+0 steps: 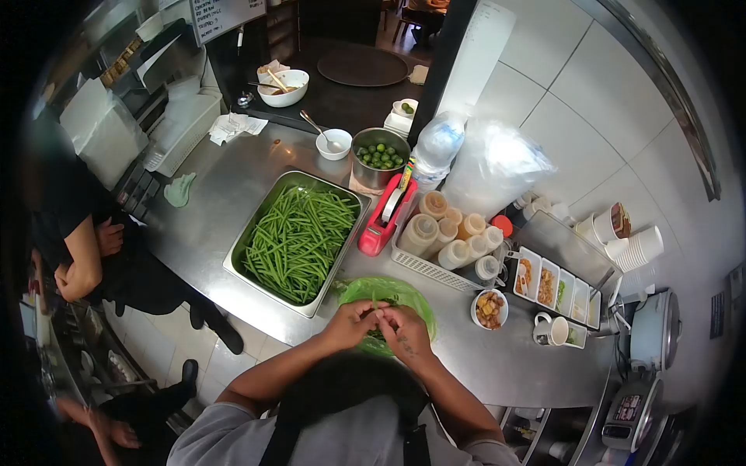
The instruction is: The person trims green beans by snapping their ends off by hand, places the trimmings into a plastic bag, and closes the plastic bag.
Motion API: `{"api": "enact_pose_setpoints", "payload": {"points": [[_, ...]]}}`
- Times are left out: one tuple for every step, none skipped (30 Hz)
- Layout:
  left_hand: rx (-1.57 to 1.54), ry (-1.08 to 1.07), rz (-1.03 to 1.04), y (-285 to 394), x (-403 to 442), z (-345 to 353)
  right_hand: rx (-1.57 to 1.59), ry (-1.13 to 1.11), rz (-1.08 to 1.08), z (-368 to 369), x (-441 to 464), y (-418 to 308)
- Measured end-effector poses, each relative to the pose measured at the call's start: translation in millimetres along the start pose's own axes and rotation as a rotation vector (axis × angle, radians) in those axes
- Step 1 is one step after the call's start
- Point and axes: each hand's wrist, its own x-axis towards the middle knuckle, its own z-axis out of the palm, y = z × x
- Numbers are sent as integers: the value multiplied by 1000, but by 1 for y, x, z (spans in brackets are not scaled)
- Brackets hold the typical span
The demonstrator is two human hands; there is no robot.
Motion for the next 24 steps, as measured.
{"api": "enact_pose_setpoints", "payload": {"points": [[10,-2,-58,5,0,-4,-89,-20,-151,-1,4,-3],[20,-4,-117,11,0,-8,-167,-23,-241,-6,6,-7],[29,-6,-176,16,0,-12,-167,-23,-240,-10,8,-13],[28,-6,-178,19,-1,-15,-223,70,-241,-14,9,-22],[154,-21,-98,20,-2,-17,-280,162,-241,-20,10,-32],[278,-36,-17,22,-3,-18,-354,194,-266,-27,15,-45],[276,-36,-18,26,-3,-20,-355,193,-265,-34,22,-51],[366,-92,30,31,-3,-20,-437,121,-322,-42,28,-55],[455,-151,79,33,-3,-20,-520,49,-378,-49,30,-55],[453,-153,82,33,-3,-19,-519,-24,-380,-53,31,-46],[451,-181,97,33,-2,-18,-522,-23,-380,-56,31,-39],[449,-208,112,33,-2,-18,-556,-89,-403,-58,32,-34],[447,-207,113,33,-1,-18,-587,-157,-426,-61,32,-31],[471,-207,126,33,-2,-18,-587,-159,-428,-63,31,-29],[497,-206,139,33,-2,-19,-551,-186,-408,-66,31,-30],[498,-202,138,33,-1,-20,-515,-213,-389,-66,31,-30],[506,-218,118,32,-1,-21,-513,-215,-392,-66,30,-32],[515,-233,98,32,-1,-21,-494,-202,-384,-65,30,-34],[517,-231,97,33,-1,-21,-474,-187,-376,-63,30,-35],[483,-223,104,35,-2,-20,-472,-187,-379,-60,29,-34],[449,-216,112,36,-2,-19,-382,-81,-369,-54,29,-33],[452,-215,112,34,-2,-17,-292,25,-357,-48,28,-31],[419,-204,148,30,-1,-15,-290,27,-358,-43,26,-31],[387,-194,184,31,-1,-13,-191,110,-271,-37,25,-30]]}}
